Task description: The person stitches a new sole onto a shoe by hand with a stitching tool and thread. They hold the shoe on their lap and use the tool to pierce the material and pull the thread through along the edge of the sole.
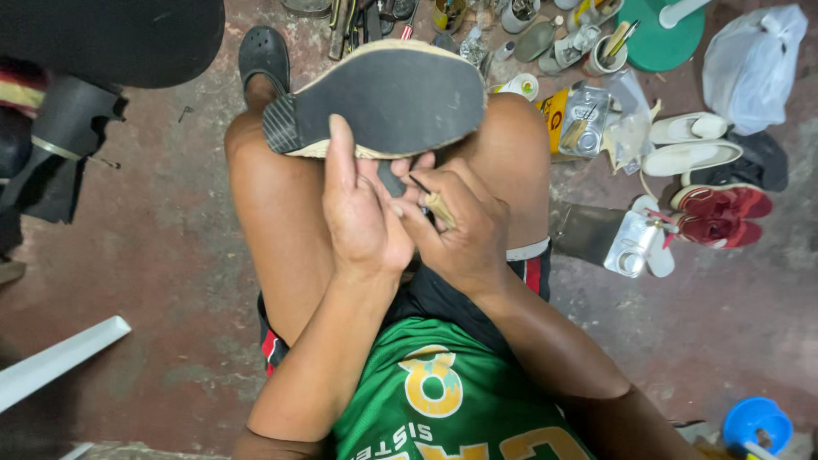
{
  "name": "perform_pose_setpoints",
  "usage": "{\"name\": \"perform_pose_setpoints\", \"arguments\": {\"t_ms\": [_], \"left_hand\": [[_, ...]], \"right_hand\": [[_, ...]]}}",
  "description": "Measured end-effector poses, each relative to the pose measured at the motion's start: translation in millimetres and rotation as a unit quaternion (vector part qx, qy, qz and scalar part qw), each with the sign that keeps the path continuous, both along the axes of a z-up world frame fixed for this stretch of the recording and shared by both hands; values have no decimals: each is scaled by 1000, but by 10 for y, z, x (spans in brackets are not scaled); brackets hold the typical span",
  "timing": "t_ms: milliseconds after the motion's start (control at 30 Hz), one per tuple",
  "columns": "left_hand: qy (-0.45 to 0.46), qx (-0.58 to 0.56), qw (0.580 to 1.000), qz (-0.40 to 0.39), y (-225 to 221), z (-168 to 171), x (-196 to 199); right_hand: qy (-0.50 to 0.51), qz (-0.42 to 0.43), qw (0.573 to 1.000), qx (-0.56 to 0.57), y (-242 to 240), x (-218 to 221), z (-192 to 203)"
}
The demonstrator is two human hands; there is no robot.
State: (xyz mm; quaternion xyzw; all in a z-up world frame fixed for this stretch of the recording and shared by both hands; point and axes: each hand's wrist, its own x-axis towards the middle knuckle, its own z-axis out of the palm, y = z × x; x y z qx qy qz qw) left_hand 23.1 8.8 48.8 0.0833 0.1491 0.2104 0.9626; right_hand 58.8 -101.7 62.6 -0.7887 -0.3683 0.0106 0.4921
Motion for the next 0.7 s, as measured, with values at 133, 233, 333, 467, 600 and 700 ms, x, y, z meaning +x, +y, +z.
{"name": "perform_pose_setpoints", "arguments": {"t_ms": [133,233,333,467,600,700], "left_hand": [[43,-5,999,28,-28,123,-41],[134,-47,990,23,-7,164,-77],[100,-43,994,-15,9,110,-123],[78,81,993,18,25,-92,-24],[143,227,958,101,42,-266,42],[239,271,926,112,79,-328,79]], "right_hand": [[-17,-5,1000,-26,52,-9,-16],[-55,13,997,-57,2,-25,-48],[-56,35,996,-58,-48,-15,-60],[29,32,996,-74,-99,39,-26],[-8,33,995,-89,-60,-31,-11],[-33,44,993,-100,-40,-45,10]]}}
